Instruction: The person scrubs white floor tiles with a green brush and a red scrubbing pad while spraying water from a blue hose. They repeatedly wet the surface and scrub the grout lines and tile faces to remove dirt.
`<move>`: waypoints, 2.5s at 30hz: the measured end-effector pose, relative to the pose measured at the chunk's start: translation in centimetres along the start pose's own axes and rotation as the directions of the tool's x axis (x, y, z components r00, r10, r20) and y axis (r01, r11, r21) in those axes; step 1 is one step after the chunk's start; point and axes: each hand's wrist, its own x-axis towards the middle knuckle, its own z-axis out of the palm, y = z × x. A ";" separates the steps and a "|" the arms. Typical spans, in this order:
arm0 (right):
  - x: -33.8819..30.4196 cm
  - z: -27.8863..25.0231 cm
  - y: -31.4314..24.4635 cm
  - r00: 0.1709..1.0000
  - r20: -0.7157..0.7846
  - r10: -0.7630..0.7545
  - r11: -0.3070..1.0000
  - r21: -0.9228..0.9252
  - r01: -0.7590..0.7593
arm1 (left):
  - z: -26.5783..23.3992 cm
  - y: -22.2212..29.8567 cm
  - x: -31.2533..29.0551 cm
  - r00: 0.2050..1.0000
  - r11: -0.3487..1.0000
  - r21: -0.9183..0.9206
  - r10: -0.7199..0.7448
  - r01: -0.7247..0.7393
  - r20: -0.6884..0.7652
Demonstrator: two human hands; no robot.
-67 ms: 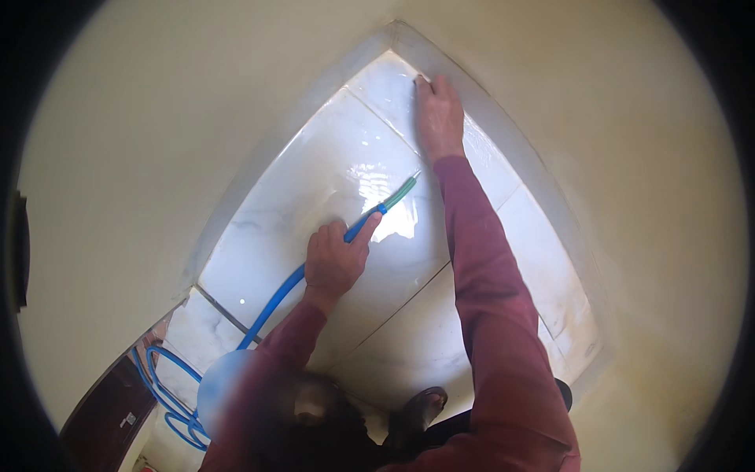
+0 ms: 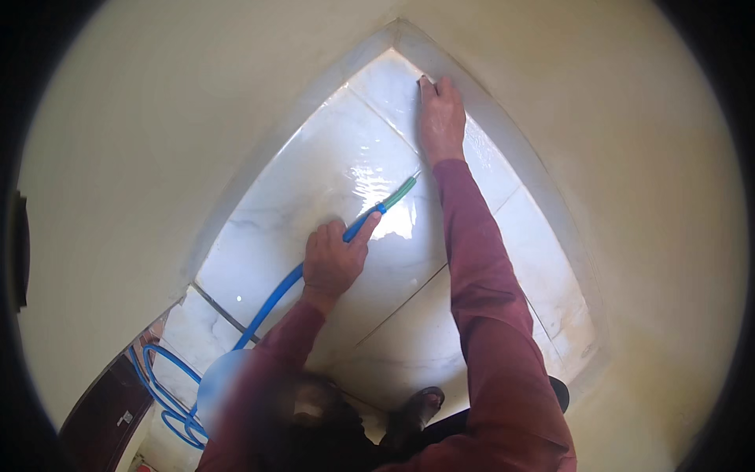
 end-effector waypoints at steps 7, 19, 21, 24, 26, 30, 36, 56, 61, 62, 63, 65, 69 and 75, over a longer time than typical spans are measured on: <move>3.5 3.1 -3.7 0.990 -0.067 0.125 0.992 0.004 -0.125 | 0.0 0.3 0.6 1.000 0.997 -0.071 0.027 -0.027 0.004; 6.1 5.2 -6.3 0.966 -0.077 0.245 0.954 0.197 -0.227 | -0.2 0.0 0.8 1.000 0.998 -0.063 0.016 -0.015 0.013; 5.1 4.9 -5.7 0.989 0.048 0.138 0.963 0.228 -0.146 | -0.5 0.0 0.0 0.999 0.998 -0.066 0.023 -0.021 0.027; 4.6 3.3 -3.8 0.981 0.157 -0.115 0.967 0.244 0.075 | -0.6 -0.8 0.4 1.000 0.999 -0.045 0.022 -0.022 0.001; 5.1 3.2 -3.2 0.997 0.067 -0.044 0.998 0.053 0.040 | -0.6 -0.1 0.0 1.000 0.998 -0.063 0.024 -0.024 -0.011; 5.1 4.6 -7.5 0.964 -0.135 0.229 0.963 0.176 -0.204 | -0.3 0.5 0.7 0.999 0.995 -0.090 0.032 -0.031 0.011; 2.9 3.1 -5.9 0.953 0.046 -0.300 0.941 0.179 0.288 | -0.4 -0.5 0.1 1.000 0.996 -0.085 0.008 -0.007 0.006; 1.0 -2.1 -2.8 0.931 0.219 -0.291 0.935 -0.141 0.325 | -0.1 -0.5 -0.1 1.000 0.999 -0.036 0.010 -0.010 -0.002; 0.7 -1.5 -0.4 0.947 0.270 -0.175 0.934 -0.260 0.247 | 0.0 -0.4 0.1 1.000 0.998 -0.055 0.010 -0.012 -0.026; 2.1 -0.2 -0.7 0.956 0.208 -0.208 0.934 -0.249 0.257 | -0.1 -0.2 0.4 1.000 0.999 -0.050 0.020 -0.021 -0.021; 3.9 1.3 -1.1 0.961 0.141 -0.238 0.934 -0.240 0.266 | -0.2 0.1 0.4 1.000 0.997 -0.074 0.024 -0.024 -0.007; 6.0 2.3 -1.5 0.948 0.102 -0.302 0.918 -0.238 0.318 | -0.5 -0.1 0.1 0.999 0.995 -0.101 0.022 -0.019 0.025; 6.4 0.8 -1.1 0.881 0.281 -0.380 0.850 -0.269 0.453 | -0.1 -0.7 0.2 1.000 0.998 -0.068 0.002 -0.001 0.011; 3.9 0.1 -0.1 0.938 0.255 -0.234 0.945 -0.167 0.281 | -0.1 -0.3 -0.1 1.000 0.996 -0.093 -0.002 0.002 0.003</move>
